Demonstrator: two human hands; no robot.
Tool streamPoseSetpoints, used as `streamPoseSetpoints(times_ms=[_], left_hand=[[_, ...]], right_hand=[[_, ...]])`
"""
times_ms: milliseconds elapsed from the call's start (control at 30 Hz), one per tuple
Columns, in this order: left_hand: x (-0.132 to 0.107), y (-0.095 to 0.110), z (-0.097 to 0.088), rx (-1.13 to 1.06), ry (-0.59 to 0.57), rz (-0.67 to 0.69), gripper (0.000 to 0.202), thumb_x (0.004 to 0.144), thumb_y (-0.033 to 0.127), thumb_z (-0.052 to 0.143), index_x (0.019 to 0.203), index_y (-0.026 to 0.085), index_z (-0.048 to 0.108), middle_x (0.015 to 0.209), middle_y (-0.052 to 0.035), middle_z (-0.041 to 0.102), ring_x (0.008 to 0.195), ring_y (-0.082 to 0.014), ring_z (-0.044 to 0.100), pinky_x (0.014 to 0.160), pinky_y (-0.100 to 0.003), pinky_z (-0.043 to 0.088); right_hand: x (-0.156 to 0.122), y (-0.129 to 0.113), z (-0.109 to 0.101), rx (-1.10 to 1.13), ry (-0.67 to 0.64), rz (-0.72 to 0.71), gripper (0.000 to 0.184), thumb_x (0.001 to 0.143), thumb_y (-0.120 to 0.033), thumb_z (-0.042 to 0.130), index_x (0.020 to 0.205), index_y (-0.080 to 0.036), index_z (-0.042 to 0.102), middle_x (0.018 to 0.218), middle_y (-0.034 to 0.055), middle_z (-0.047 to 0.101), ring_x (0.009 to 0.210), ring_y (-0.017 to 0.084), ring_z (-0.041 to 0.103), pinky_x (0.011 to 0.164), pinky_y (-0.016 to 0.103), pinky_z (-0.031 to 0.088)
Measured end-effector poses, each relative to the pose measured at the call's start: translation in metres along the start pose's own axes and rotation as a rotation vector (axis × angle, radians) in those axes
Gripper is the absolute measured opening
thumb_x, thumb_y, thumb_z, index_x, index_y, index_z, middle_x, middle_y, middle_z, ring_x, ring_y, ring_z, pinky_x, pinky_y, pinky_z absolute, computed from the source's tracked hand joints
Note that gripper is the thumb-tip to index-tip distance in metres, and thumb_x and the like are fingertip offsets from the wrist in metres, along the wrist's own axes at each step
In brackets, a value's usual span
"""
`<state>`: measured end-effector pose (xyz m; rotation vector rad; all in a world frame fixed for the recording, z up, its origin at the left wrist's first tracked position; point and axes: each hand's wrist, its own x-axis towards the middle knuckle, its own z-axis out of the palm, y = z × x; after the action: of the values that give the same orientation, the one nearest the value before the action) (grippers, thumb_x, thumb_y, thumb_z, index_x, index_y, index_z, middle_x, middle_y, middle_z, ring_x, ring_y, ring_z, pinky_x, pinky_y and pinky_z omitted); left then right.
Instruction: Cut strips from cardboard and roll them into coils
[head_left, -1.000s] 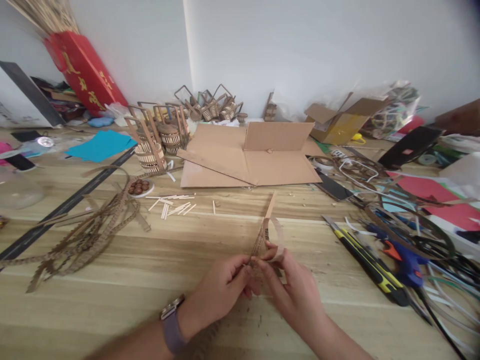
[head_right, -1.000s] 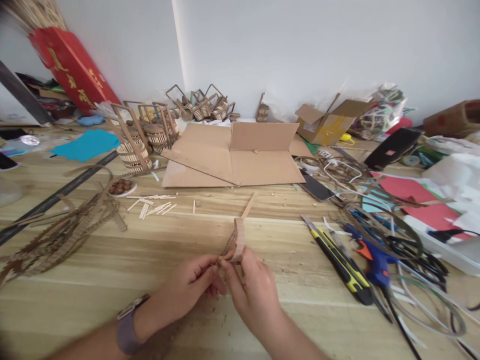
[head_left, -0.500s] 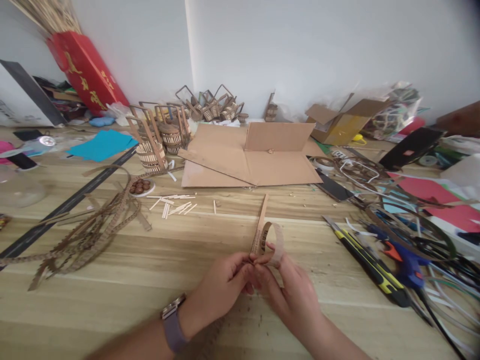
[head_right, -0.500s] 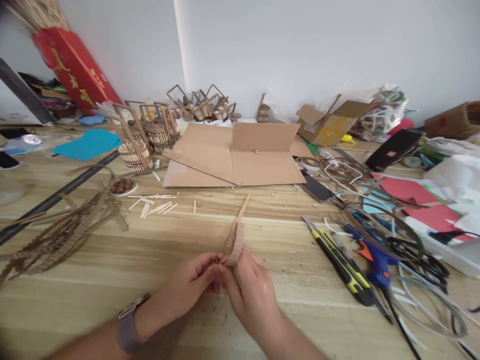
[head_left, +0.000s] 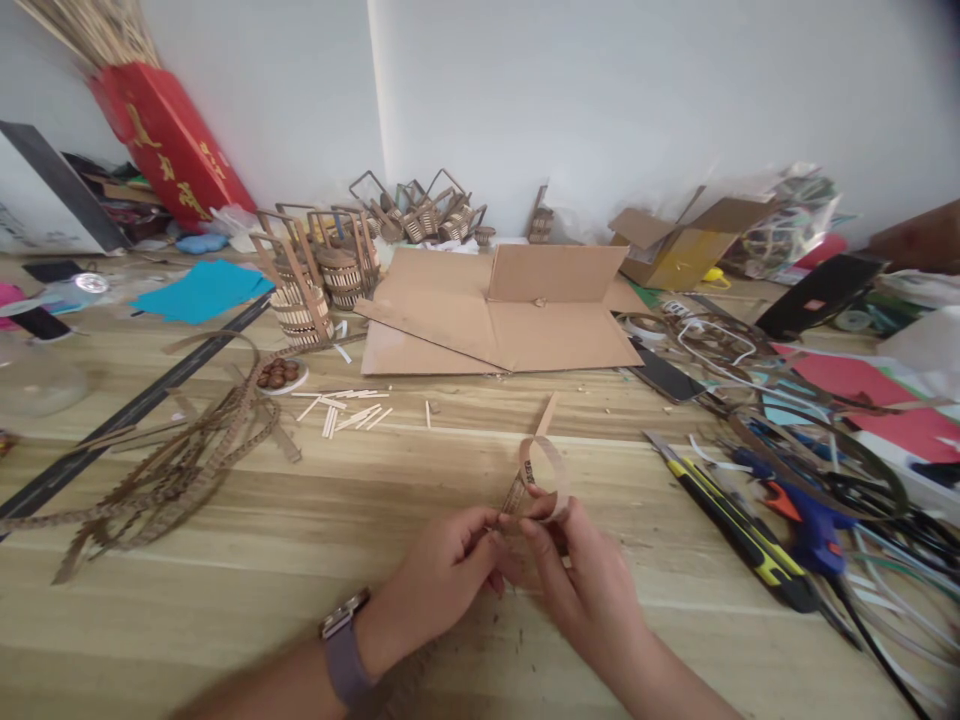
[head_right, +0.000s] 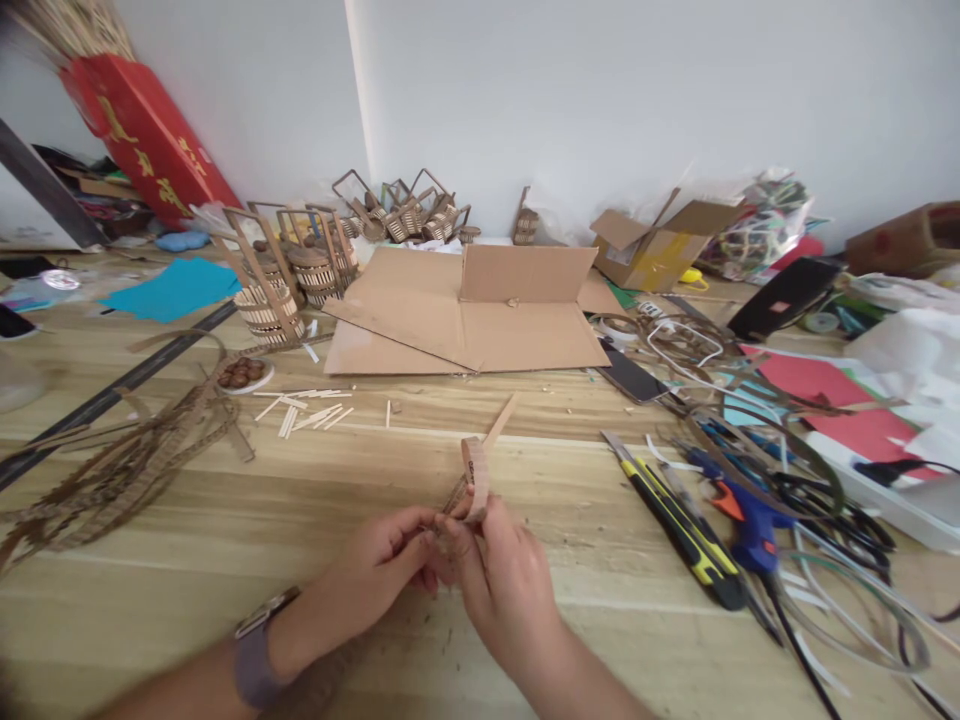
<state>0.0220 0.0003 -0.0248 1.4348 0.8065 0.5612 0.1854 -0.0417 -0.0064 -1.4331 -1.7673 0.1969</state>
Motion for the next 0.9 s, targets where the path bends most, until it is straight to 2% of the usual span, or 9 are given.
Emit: streamPoseSetpoints(times_ms=[67, 200, 300, 467, 633, 800, 900], left_hand=[[0.0003, 0.0002, 0.0002, -0.011, -0.001, 0.004, 0.036, 0.095, 0.045, 0.046, 0.101, 0.015, 0.065, 0.079, -0.0049, 0.067, 0.069, -0.0173, 0.063, 0.065, -0.027, 0.049], [0.0004, 0.0003, 0.0011, -0.048, 0.003, 0.02, 0.041, 0.093, 0.052, 0.047, 0.097, 0.014, 0.063, 0.079, -0.0047, 0.065, 0.067, -0.0162, 0.061, 0.063, -0.026, 0.049], [0.0011, 0.0001, 0.0015, -0.107, 0.013, 0.01, 0.043, 0.093, 0.053, 0.048, 0.101, 0.014, 0.064, 0.078, -0.0039, 0.065, 0.066, -0.0156, 0.06, 0.063, -0.026, 0.049], [0.0013, 0.0021, 0.0007, -0.124, 0.031, -0.003, 0.043, 0.092, 0.052, 0.05, 0.107, 0.015, 0.066, 0.079, -0.0042, 0.066, 0.066, -0.0154, 0.06, 0.062, -0.026, 0.049], [-0.0009, 0.0036, 0.0007, -0.075, 0.028, 0.013, 0.042, 0.094, 0.049, 0.049, 0.11, 0.015, 0.067, 0.083, -0.0053, 0.068, 0.067, -0.0155, 0.06, 0.063, -0.026, 0.05], [-0.001, 0.0047, 0.0, -0.043, 0.021, 0.02, 0.042, 0.095, 0.047, 0.047, 0.11, 0.014, 0.067, 0.08, -0.0056, 0.069, 0.066, -0.0161, 0.062, 0.062, -0.026, 0.049], [-0.0007, 0.0043, -0.0006, -0.026, 0.006, 0.014, 0.041, 0.096, 0.046, 0.045, 0.111, 0.014, 0.066, 0.077, -0.0054, 0.069, 0.065, -0.0158, 0.062, 0.062, -0.025, 0.049]], right_hand=[[-0.0001, 0.001, 0.0005, -0.02, -0.004, -0.006, 0.02, 0.098, -0.034, 0.042, 0.087, -0.023, 0.053, 0.076, 0.004, 0.075, 0.063, 0.019, 0.073, 0.05, 0.024, 0.053], [-0.0003, 0.002, 0.0014, -0.022, -0.05, -0.063, 0.019, 0.098, -0.032, 0.043, 0.086, -0.024, 0.057, 0.077, 0.0032, 0.073, 0.076, 0.021, 0.074, 0.06, 0.027, 0.056], [0.0005, 0.0018, 0.0023, -0.016, -0.046, -0.127, 0.012, 0.095, -0.027, 0.048, 0.093, -0.024, 0.059, 0.086, 0.005, 0.074, 0.083, 0.021, 0.072, 0.066, 0.029, 0.057], [0.0032, 0.0023, 0.0032, -0.007, -0.03, -0.242, 0.009, 0.093, -0.018, 0.051, 0.095, -0.023, 0.058, 0.087, 0.0044, 0.072, 0.087, 0.021, 0.069, 0.077, 0.034, 0.056], [0.0028, 0.0022, 0.002, -0.031, -0.029, -0.155, 0.01, 0.095, -0.021, 0.048, 0.09, -0.022, 0.057, 0.081, 0.0046, 0.07, 0.074, 0.018, 0.069, 0.063, 0.028, 0.055], [0.001, 0.0008, 0.0006, -0.014, -0.037, -0.077, 0.014, 0.095, -0.025, 0.046, 0.088, -0.022, 0.058, 0.079, 0.0035, 0.072, 0.07, 0.018, 0.071, 0.06, 0.026, 0.054], [0.001, 0.0006, 0.0, 0.046, -0.029, 0.022, 0.016, 0.095, -0.029, 0.046, 0.086, -0.023, 0.057, 0.077, 0.0033, 0.073, 0.063, 0.017, 0.071, 0.051, 0.023, 0.052]])
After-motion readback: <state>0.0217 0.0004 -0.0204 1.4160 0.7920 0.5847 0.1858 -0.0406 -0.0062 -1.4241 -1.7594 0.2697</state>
